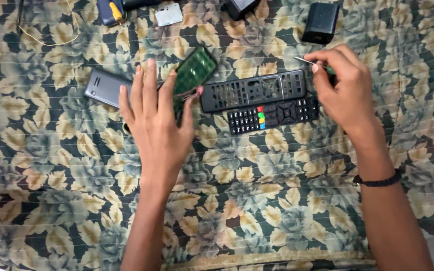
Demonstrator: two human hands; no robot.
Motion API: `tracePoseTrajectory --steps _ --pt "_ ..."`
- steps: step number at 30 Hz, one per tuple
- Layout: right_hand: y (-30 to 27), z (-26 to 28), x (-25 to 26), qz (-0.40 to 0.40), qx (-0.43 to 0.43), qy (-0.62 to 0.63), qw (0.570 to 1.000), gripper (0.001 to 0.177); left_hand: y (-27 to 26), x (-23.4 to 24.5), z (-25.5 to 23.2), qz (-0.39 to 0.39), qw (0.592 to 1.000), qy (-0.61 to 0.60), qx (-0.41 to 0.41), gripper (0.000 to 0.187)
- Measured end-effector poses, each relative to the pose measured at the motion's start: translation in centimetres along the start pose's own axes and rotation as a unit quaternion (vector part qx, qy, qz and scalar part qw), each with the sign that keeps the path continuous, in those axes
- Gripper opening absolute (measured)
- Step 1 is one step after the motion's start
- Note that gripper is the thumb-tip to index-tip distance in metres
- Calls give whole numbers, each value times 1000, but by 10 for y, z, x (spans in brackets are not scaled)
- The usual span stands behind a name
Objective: The person disassembles a black remote control using a small screwdriver, removes the battery cover, and manipulates the internal circuit board and keypad. They then reassemble the remote control, securing the casing and battery cover.
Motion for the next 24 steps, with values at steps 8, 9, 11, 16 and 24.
tracePoseTrajectory --steps 8,9,11,16,24 --pt "2 0 0 -2 -26 23 999 16 -2 9 -11 -38 999 -7 -38 8" --pt "2 0 1 -1 -28 27 999 16 -1 7 -11 -53 998 -4 -38 7" --pt "3 1 2 1 -33 36 999 16 4 4 -8 -82 996 0 -38 4" --pt "3 1 2 0 -30 36 999 16 63 25 49 -136 989 27 -59 13" --pt "5 5 0 -29 -16 -3 999 14 73 34 25 -38 995 -26 -86 22"
Point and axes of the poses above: each hand's wrist, its own y-axis towards the middle knuckle, its own x-axis out of the back of the hand, z = x × y, the point moved 3 cm from there along y, towards the middle knuckle, and after that the axes turned 8 degrees about -y, right-handed, at the moved point
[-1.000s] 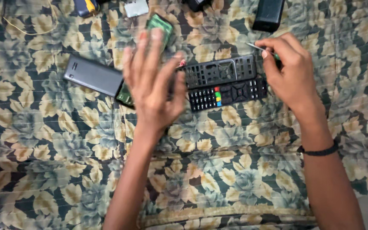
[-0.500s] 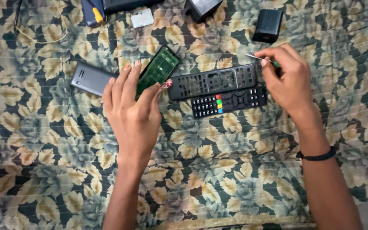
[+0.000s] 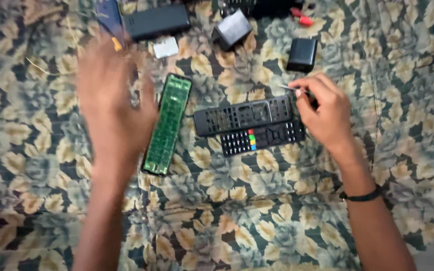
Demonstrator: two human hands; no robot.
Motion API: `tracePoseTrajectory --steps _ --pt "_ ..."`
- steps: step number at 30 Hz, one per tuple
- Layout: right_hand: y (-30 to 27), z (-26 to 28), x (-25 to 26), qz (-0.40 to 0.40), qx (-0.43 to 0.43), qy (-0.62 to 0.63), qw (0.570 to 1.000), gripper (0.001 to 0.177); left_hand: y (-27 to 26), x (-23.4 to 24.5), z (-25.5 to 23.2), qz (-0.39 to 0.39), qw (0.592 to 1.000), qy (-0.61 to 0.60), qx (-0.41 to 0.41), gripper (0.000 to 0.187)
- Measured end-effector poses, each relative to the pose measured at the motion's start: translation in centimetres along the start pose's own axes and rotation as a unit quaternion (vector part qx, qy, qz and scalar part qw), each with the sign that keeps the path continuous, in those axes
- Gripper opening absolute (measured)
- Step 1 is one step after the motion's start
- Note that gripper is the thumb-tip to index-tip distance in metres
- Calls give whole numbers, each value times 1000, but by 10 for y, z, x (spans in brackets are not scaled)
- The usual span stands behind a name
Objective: The person disassembles a black remote control using a small screwdriver, removes the battery cover, and manipulates the internal circuit board and keypad. They then reassemble the remote control, securing the casing and battery cover.
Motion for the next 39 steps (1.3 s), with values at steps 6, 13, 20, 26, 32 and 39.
tracePoseTrajectory --steps 6,13,20,26,32,39 --pt "1 2 -2 -16 -2 -6 1000 14 -46 -13 -48 123 988 65 62 66" --pt "-1 -3 -5 -5 -26 12 1000 14 -49 -18 -39 97 991 -79 44 50" --pt "-11 -9 -3 -64 -8 121 991 12 -27 -49 -56 114 983 -123 -78 38" --pt "-10 14 -10 -61 34 103 992 16 -16 -55 -55 31 995 -37 -83 46" --pt "-14 46 -15 -92 100 35 990 21 -20 -62 -44 111 989 -93 -4 56" --pt "-12 37 -14 -96 55 40 993 21 2 -94 -44 106 978 -154 -88 55"
Point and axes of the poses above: each hand's wrist, its own y-axis towards the middle knuckle, its own x-axis out of the back of the hand, z = x × y, the point moved 3 cm from there along y, towards the middle knuckle, and after that the axes turned 8 degrees about -y, right-handed, at the moved point
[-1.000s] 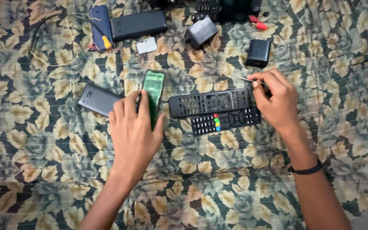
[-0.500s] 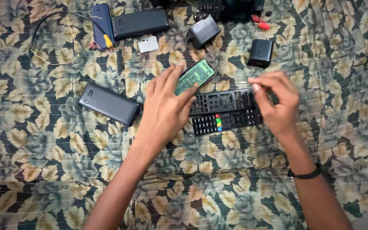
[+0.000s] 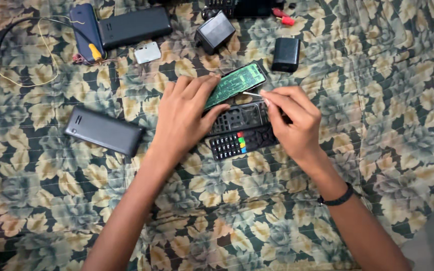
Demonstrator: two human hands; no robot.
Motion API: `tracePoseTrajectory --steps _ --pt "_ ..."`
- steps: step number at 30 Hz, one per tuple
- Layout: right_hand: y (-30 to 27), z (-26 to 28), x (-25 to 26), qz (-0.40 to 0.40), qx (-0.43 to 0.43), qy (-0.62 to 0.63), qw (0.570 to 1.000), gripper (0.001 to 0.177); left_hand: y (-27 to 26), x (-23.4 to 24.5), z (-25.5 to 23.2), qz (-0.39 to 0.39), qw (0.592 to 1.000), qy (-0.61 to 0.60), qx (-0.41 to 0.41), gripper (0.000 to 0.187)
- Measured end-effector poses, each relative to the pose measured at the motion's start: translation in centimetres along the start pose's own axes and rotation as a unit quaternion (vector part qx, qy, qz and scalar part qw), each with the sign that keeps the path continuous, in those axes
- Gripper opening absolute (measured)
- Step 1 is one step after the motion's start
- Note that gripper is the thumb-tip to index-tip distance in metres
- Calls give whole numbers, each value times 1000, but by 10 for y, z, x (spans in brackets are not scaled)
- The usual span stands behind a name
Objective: The person disassembles a black remote control using a small screwdriver, removes the battery cover, and manipulates the internal circuit board and keypad. They then reassemble the remote control, securing the casing and battery cover.
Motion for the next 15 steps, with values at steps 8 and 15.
tracePoseTrajectory --steps 8,15 --pt "1 2 -4 -8 40 -40 998 19 -2 1 7 -10 999 -41 -8 49" --pt "-1 11 -6 13 61 -103 993 21 -1 2 7 4 999 -39 -2 52"
Point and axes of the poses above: each hand's wrist, its own y-axis towards the middle knuckle, its own x-axis out of the back of the hand, z = x × y, the point moved 3 cm from there along y, towards the middle knuckle, and after that the axes turned 8 degrees about -y, right-handed, at the moved point
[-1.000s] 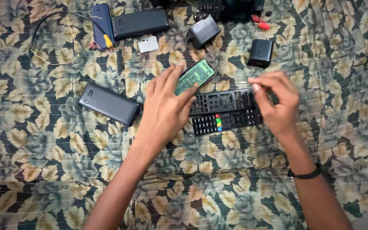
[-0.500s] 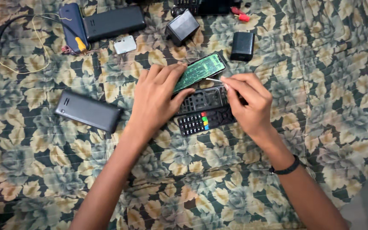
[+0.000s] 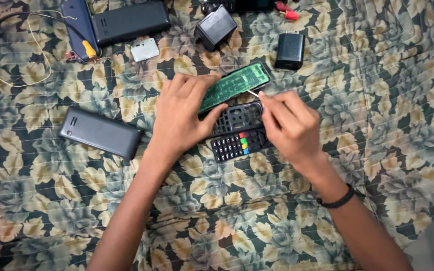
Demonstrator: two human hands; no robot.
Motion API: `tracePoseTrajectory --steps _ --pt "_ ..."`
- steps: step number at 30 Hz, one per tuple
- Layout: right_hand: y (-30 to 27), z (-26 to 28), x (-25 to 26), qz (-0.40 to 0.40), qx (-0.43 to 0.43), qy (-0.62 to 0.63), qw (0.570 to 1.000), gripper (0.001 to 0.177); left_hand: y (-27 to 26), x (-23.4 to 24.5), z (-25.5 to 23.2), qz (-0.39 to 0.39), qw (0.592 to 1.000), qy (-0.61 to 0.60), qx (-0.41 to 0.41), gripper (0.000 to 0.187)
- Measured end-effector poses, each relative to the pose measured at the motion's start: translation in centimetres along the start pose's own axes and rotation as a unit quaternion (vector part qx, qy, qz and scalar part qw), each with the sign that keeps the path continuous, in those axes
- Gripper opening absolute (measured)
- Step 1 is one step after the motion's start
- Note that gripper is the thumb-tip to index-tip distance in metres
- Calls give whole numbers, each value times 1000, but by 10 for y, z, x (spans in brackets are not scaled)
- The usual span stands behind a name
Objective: The person disassembles a black remote control using a small screwdriver, removes the battery cover, and manipulates the internal circuit board and keypad. They then reassemble the remote control, securing the casing and battery cover.
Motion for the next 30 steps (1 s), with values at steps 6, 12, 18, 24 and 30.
tracePoseTrajectory --steps 6,12,18,24,30 --pt "-1 11 -10 15 19 -61 998 25 -3 1 -3 18 999 -20 -16 54" --pt "-3 2 -7 -5 11 -24 1000 20 -3 -1 -1 21 999 -36 2 53" --pt "0 -25 3 -27 -23 17 999 19 -5 0 0 27 997 -68 34 57" --pt "6 -25 8 -34 -55 71 995 14 -7 2 -1 27 997 -75 23 55" --pt "12 -26 7 3 -59 -34 998 6 -5 4 -7 -4 999 -39 -15 51"
Point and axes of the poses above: each hand's wrist, its own y-axis towards the middle knuckle, its own x-axis out of the back of the hand, z = x × y, the point moved 3 cm from there along y, towards the middle knuckle, and after that the axes turned 8 degrees about -y, right-handed, at the moved point
